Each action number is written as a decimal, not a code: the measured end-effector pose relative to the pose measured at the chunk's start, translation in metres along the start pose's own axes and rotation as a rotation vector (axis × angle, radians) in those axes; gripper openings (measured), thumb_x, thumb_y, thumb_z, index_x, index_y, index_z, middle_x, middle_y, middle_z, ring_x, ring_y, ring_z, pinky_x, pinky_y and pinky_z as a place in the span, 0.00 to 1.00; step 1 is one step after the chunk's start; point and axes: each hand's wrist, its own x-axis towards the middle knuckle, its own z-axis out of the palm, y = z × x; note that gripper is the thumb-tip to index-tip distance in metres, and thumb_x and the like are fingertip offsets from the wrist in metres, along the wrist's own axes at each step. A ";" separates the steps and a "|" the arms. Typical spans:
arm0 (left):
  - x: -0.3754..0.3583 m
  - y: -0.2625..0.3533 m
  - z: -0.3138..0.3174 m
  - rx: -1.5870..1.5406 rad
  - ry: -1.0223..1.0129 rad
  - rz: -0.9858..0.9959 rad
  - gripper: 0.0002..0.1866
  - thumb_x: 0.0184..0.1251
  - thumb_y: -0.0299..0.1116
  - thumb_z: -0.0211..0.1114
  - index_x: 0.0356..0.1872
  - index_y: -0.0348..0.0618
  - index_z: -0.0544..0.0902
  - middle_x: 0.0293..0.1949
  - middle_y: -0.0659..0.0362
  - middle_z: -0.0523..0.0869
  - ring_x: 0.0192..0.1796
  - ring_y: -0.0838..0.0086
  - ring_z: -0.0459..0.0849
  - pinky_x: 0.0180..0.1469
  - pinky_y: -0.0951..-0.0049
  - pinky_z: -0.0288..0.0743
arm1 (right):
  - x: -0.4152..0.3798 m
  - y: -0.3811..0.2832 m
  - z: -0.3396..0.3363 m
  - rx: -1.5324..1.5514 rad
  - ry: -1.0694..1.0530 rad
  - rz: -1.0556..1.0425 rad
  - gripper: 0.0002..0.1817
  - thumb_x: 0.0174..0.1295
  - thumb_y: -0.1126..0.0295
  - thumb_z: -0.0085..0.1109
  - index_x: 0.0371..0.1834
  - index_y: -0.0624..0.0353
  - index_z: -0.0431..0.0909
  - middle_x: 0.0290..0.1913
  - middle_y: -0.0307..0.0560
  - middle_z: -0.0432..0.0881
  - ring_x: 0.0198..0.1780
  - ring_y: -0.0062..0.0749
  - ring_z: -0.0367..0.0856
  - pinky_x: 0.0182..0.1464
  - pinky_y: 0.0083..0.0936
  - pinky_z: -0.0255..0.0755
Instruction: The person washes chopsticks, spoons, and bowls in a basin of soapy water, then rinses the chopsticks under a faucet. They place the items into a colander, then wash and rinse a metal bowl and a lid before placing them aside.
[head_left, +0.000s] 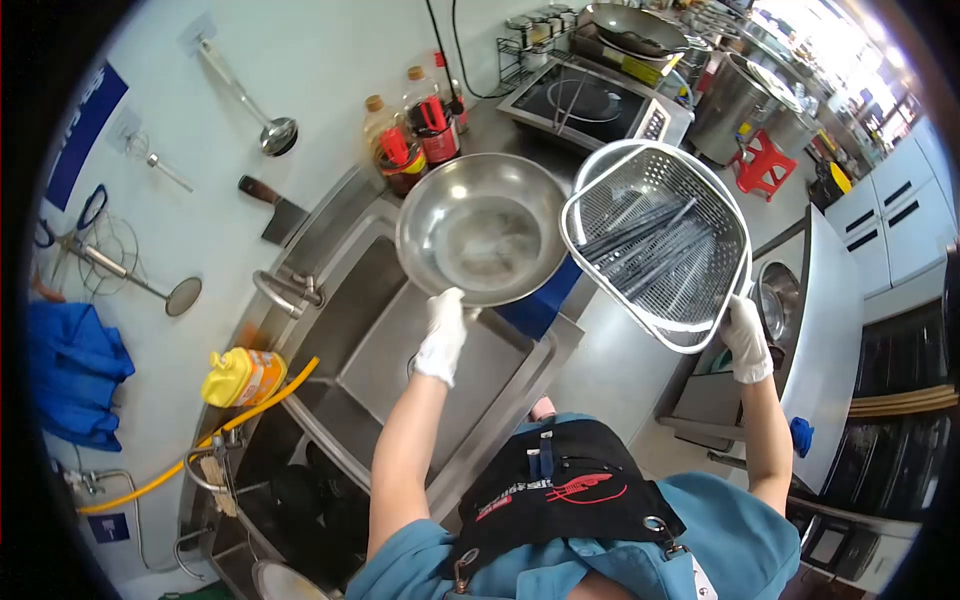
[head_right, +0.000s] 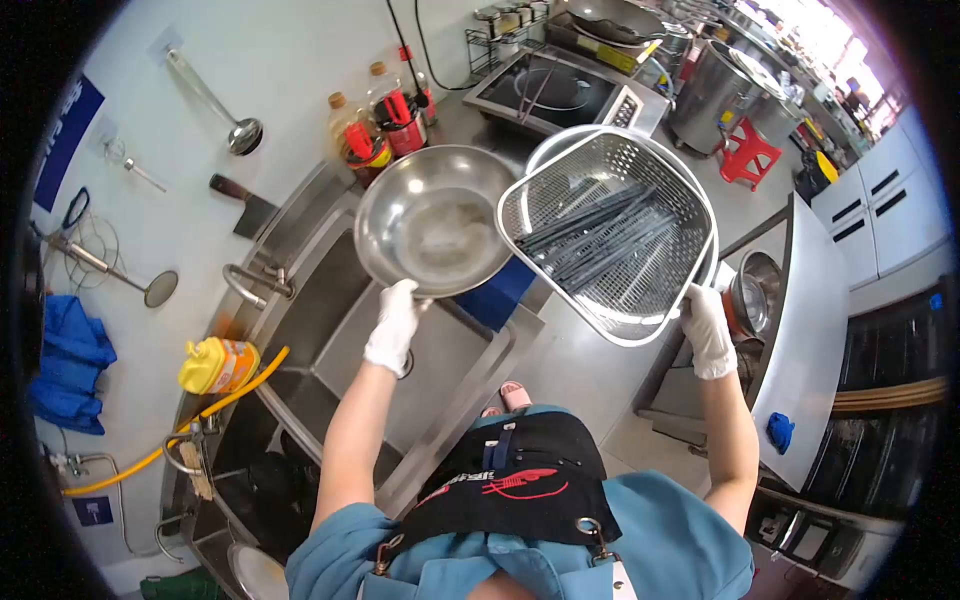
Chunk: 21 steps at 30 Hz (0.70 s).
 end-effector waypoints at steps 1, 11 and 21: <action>0.014 -0.006 0.023 -0.011 -0.009 -0.037 0.11 0.57 0.26 0.53 0.39 0.33 0.78 0.30 0.51 0.83 0.25 0.68 0.82 0.19 0.76 0.76 | -0.003 0.001 -0.014 0.006 -0.005 0.001 0.05 0.53 0.76 0.53 0.23 0.63 0.77 0.18 0.35 0.70 0.17 0.19 0.63 0.20 0.20 0.59; 0.082 -0.061 0.100 0.258 0.148 -0.019 0.12 0.55 0.21 0.49 0.35 0.23 0.79 0.30 0.45 0.84 0.24 0.67 0.85 0.19 0.74 0.79 | -0.028 0.004 -0.054 0.047 0.181 0.016 0.05 0.55 0.79 0.52 0.30 0.66 0.79 0.25 0.44 0.80 0.18 0.23 0.74 0.19 0.20 0.69; 0.082 -0.066 0.096 0.178 0.001 -0.064 0.10 0.57 0.22 0.51 0.32 0.27 0.80 0.29 0.45 0.84 0.25 0.64 0.85 0.23 0.70 0.80 | 0.005 0.018 0.053 -0.024 -0.019 -0.048 0.06 0.53 0.76 0.54 0.27 0.67 0.79 0.22 0.43 0.77 0.21 0.25 0.74 0.23 0.21 0.67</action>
